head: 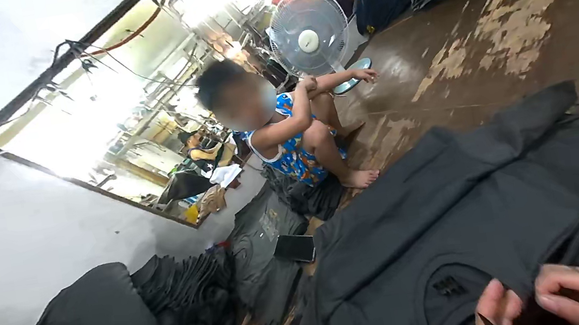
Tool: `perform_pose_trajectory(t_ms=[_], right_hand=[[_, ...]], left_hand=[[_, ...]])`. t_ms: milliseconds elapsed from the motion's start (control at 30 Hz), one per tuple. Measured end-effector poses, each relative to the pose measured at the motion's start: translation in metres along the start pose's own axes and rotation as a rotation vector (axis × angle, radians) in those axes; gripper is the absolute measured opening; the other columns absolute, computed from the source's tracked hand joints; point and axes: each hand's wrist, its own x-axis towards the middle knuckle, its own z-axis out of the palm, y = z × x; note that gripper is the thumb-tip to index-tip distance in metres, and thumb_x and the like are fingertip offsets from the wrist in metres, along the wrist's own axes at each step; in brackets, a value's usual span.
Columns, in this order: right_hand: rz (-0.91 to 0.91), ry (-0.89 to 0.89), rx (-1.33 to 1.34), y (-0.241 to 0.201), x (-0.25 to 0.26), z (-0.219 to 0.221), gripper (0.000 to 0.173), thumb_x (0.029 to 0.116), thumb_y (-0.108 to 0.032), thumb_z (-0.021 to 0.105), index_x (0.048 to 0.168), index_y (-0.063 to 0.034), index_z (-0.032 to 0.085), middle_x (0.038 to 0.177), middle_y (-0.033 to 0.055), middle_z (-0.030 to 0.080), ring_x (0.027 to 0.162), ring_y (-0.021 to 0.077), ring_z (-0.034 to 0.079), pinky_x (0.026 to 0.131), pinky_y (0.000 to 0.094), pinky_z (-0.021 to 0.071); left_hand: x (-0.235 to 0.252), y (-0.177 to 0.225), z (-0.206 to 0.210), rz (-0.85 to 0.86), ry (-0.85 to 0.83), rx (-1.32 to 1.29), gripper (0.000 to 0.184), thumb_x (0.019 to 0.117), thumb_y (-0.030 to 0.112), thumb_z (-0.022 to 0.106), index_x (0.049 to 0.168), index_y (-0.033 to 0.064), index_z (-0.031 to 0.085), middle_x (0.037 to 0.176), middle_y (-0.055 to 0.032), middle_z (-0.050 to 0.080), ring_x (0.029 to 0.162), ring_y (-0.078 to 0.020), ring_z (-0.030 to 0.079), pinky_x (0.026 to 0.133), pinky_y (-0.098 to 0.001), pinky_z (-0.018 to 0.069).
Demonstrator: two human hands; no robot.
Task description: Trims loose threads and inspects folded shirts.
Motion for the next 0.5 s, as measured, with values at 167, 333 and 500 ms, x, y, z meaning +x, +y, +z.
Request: perform_pose_trajectory(t_ms=[167, 333, 500], right_hand=[[0.055, 0.116, -0.066, 0.011, 0.001, 0.013, 0.031, 0.0929, -0.029, 0.066, 0.086, 0.0011, 0.069, 0.081, 0.0072, 0.064, 0.067, 0.0044, 0.057, 0.061, 0.0187, 0.0491], [-0.037, 0.143, 0.037, 0.014, -0.005, 0.009, 0.025, 0.0975, -0.015, 0.061, 0.086, 0.0064, 0.068, 0.083, 0.0104, 0.064, 0.073, 0.0029, 0.058, 0.068, 0.0145, 0.0496], [-0.151, 0.117, 0.088, 0.015, -0.009, 0.006, 0.030, 0.1009, -0.018, 0.058, 0.085, 0.0064, 0.065, 0.086, 0.0119, 0.064, 0.081, 0.0039, 0.060, 0.073, 0.0142, 0.0494]], left_hand=[[-0.008, -0.016, -0.021, -0.036, -0.073, 0.025, 0.060, 0.1048, 0.042, 0.051, 0.156, 0.0137, 0.035, 0.140, 0.0010, 0.063, 0.078, 0.0030, 0.066, 0.070, -0.0171, 0.0562], [0.003, -0.017, -0.037, 0.033, -0.208, 0.214, 0.052, 0.1072, 0.046, 0.043, 0.156, 0.0276, 0.041, 0.141, 0.0040, 0.062, 0.082, 0.0003, 0.070, 0.068, -0.0169, 0.0585], [0.034, 0.027, -0.041, 0.163, -0.219, 1.118, 0.048, 0.1045, 0.027, 0.049, 0.142, -0.0022, 0.053, 0.086, -0.0038, 0.071, 0.061, -0.0101, 0.062, 0.054, -0.0310, 0.0534]])
